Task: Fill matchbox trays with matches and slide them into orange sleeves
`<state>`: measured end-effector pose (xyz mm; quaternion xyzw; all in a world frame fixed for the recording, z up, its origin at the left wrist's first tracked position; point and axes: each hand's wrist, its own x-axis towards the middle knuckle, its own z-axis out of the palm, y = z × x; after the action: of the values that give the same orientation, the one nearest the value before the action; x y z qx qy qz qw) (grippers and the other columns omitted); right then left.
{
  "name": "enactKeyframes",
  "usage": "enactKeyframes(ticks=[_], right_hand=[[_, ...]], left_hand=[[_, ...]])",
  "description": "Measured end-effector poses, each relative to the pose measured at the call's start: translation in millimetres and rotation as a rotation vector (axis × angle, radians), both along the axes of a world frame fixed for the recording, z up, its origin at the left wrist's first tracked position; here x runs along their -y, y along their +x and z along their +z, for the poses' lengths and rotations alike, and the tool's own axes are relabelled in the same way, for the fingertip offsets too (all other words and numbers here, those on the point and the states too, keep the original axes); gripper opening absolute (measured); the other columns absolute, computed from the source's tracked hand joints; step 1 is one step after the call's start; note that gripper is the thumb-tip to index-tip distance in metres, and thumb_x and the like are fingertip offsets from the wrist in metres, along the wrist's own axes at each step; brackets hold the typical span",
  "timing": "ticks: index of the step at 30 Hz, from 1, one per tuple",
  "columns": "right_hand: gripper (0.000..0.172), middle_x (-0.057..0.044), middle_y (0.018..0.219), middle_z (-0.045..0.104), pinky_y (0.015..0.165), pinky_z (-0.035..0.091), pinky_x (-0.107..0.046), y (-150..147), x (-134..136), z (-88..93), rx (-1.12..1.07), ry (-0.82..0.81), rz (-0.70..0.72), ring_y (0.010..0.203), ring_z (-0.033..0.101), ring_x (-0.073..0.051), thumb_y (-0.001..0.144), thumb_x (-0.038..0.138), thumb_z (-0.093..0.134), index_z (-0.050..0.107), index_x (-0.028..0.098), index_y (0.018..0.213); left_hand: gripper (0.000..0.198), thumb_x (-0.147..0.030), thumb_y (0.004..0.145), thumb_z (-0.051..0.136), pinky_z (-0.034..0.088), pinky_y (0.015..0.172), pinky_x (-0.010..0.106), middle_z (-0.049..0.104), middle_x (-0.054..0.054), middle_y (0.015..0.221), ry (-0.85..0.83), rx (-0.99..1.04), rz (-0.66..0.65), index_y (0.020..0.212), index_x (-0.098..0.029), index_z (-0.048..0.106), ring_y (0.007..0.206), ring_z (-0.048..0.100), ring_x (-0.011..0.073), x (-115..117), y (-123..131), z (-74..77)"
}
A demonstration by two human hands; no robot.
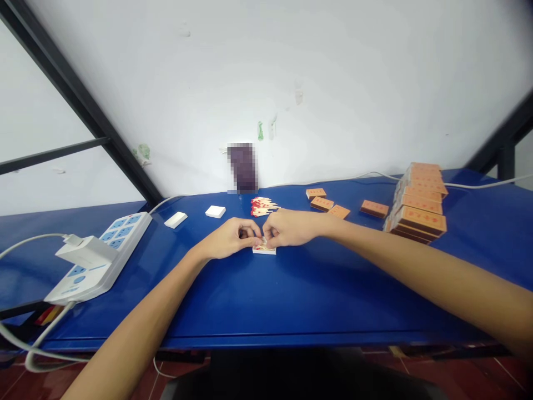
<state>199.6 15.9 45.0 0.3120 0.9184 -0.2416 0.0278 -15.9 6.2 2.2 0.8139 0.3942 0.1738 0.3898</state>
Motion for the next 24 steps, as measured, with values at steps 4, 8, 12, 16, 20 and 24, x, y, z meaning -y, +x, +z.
enactKeyframes(ticks=[4,8,12,16,20,24], right_hand=[[0.025,0.0,0.064,0.062,0.056,0.032,-0.025,0.9,-2.3,-0.9,0.014,0.022,0.019,0.055,0.046,-0.01,0.085,0.03,0.056,0.073,0.014,0.077],[0.022,0.0,0.061,0.06,0.055,0.031,-0.026,1.2,-3.2,-2.2,0.014,0.092,0.015,0.055,0.044,-0.01,0.082,0.023,0.056,0.071,0.014,0.07],[0.018,-0.001,0.065,0.063,0.057,0.031,-0.026,0.7,-0.5,-3.2,-0.002,0.161,-0.015,0.057,0.047,-0.011,0.081,0.018,0.056,0.071,0.014,0.073],[0.026,0.0,0.059,0.058,0.055,0.028,-0.027,0.3,3.7,-1.6,-0.001,0.133,-0.004,0.053,0.041,-0.01,0.088,0.027,0.053,0.07,0.015,0.072],[0.026,0.0,0.064,0.06,0.057,0.029,-0.027,-0.4,3.1,-2.4,-0.01,0.123,-0.022,0.057,0.045,-0.011,0.088,0.031,0.054,0.07,0.017,0.073],[0.026,-0.001,0.069,0.064,0.057,0.029,-0.027,-1.9,0.0,-6.2,0.01,0.11,-0.046,0.061,0.049,-0.012,0.088,0.032,0.054,0.069,0.016,0.075]], left_hand=[[0.03,-0.043,0.088,0.061,0.039,0.058,0.024,0.064,0.001,0.072,0.078,-0.066,-0.02,0.095,-0.015,0.069,0.063,0.051,0.0115,5.2,1.1,4.0],[0.026,-0.034,0.083,0.065,0.043,0.064,0.026,0.067,0.003,0.081,0.255,-0.159,-0.053,0.101,-0.016,0.072,0.067,0.053,0.0126,10.5,3.0,7.9],[0.022,-0.029,0.082,0.064,0.044,0.069,0.029,0.066,0.004,0.082,0.385,-0.233,-0.046,0.099,-0.016,0.071,0.07,0.056,0.0148,11.5,4.0,8.5],[0.017,-0.03,0.083,0.064,0.046,0.081,0.034,0.064,0.005,0.097,0.483,-0.237,-0.032,0.094,-0.019,0.068,0.087,0.059,0.0197,10.8,2.7,8.4],[0.014,-0.03,0.084,0.063,0.045,0.089,0.037,0.066,0.005,0.103,0.477,-0.219,-0.066,0.094,-0.02,0.066,0.096,0.059,0.0217,10.6,2.4,8.6],[0.016,-0.033,0.087,0.063,0.043,0.085,0.036,0.069,0.004,0.098,0.487,-0.242,-0.059,0.095,-0.021,0.068,0.09,0.058,0.0207,10.2,3.0,8.5]])
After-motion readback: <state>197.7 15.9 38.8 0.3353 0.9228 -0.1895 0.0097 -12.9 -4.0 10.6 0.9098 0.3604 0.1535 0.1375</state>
